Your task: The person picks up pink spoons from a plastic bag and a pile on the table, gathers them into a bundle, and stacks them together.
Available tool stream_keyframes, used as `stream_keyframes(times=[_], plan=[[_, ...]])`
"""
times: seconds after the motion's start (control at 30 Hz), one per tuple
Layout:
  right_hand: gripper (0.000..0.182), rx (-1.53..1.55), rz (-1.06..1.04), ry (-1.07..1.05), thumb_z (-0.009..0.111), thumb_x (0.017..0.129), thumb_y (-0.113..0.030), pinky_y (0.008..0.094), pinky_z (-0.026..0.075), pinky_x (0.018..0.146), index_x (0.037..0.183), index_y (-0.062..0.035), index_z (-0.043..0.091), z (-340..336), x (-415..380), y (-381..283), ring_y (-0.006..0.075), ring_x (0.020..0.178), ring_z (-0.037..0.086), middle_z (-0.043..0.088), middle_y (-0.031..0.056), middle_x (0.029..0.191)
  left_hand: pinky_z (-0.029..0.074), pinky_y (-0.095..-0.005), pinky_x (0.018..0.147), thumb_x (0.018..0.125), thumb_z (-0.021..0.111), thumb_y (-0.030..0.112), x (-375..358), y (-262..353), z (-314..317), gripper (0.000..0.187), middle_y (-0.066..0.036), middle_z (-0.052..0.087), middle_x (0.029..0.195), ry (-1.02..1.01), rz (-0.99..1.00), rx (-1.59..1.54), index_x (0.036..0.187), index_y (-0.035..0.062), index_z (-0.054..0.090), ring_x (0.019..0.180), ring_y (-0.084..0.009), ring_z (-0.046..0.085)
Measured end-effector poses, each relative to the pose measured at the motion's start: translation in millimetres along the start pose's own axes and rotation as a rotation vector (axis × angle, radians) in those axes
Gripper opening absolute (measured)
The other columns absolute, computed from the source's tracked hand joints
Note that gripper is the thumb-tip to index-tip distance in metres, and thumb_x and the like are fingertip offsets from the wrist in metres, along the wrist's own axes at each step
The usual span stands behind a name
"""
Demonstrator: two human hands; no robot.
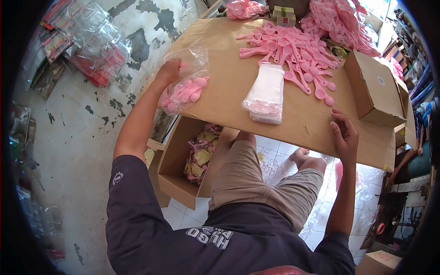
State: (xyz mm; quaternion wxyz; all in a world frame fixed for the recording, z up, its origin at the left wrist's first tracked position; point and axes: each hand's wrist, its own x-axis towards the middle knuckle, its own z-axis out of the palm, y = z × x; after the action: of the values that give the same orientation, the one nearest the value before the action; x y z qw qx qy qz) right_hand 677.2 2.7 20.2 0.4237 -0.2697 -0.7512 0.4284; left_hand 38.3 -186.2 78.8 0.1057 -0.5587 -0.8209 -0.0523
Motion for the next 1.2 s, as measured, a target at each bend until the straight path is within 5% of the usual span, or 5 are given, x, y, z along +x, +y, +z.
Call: stream_keyframes(times=[0.13,0.23,0.5,0.97,1.2], plan=[[0.024,0.029,0.006,-0.024,0.068,0.099,-0.010,0.0322,0.051,0.101,0.117,0.0057,0.067,0.0,1.0,-6.1,0.0203,0.116,0.066,0.068,0.0169,0.129,0.055,-0.0507,0.093,0.098,0.054,0.020,8.1,-7.7,1.8,0.026,-0.027,0.072,0.111,0.089,-0.500,0.068,0.110,0.0002,0.064,0.109,-0.0422,0.069],[0.021,0.016,-0.004,-0.030,0.068,0.099,-0.010,0.0312,0.052,0.098,0.114,0.0058,0.068,0.3,1.4,-6.8,0.0191,0.112,0.067,0.069,0.0159,0.125,0.055,-0.0495,0.097,0.097,0.058,0.028,12.1,-26.7,7.9,0.036,-0.027,0.072,0.115,-0.016,-0.598,0.078,0.116,-0.0008,0.067,0.115,-0.0431,0.068],[0.020,-0.018,-0.012,-0.026,0.065,0.101,-0.009,0.0274,0.050,0.095,0.113,0.0062,0.068,-0.9,-1.9,-9.8,0.0150,0.109,0.065,0.069,0.0127,0.122,0.055,-0.0470,0.097,0.091,0.067,0.032,27.8,-69.4,38.8,0.041,-0.026,0.070,0.121,-0.045,-0.584,0.016,0.116,0.0013,0.074,0.115,-0.0401,0.069],[0.018,-0.049,-0.018,-0.010,0.065,0.100,-0.008,0.0226,0.048,0.083,0.111,0.0067,0.069,0.5,-3.3,-11.0,0.0079,0.092,0.061,0.068,0.0051,0.106,0.055,-0.0433,0.092,0.072,0.070,0.033,-7.3,-18.4,-31.1,0.058,-0.029,0.073,0.109,-0.390,-0.297,-0.035,0.113,-0.0080,0.072,0.101,-0.0419,0.072],[0.018,-0.069,-0.024,-0.021,0.066,0.101,-0.008,0.0225,0.048,0.083,0.111,0.0064,0.069,1.1,-4.6,-8.9,0.0081,0.092,0.061,0.068,0.0047,0.104,0.054,-0.0343,0.064,0.082,0.062,0.021,-22.0,-2.5,-47.4,0.025,-0.015,0.073,0.081,-0.234,-0.372,-0.564,0.090,-0.0009,0.070,0.075,-0.0214,0.072]])
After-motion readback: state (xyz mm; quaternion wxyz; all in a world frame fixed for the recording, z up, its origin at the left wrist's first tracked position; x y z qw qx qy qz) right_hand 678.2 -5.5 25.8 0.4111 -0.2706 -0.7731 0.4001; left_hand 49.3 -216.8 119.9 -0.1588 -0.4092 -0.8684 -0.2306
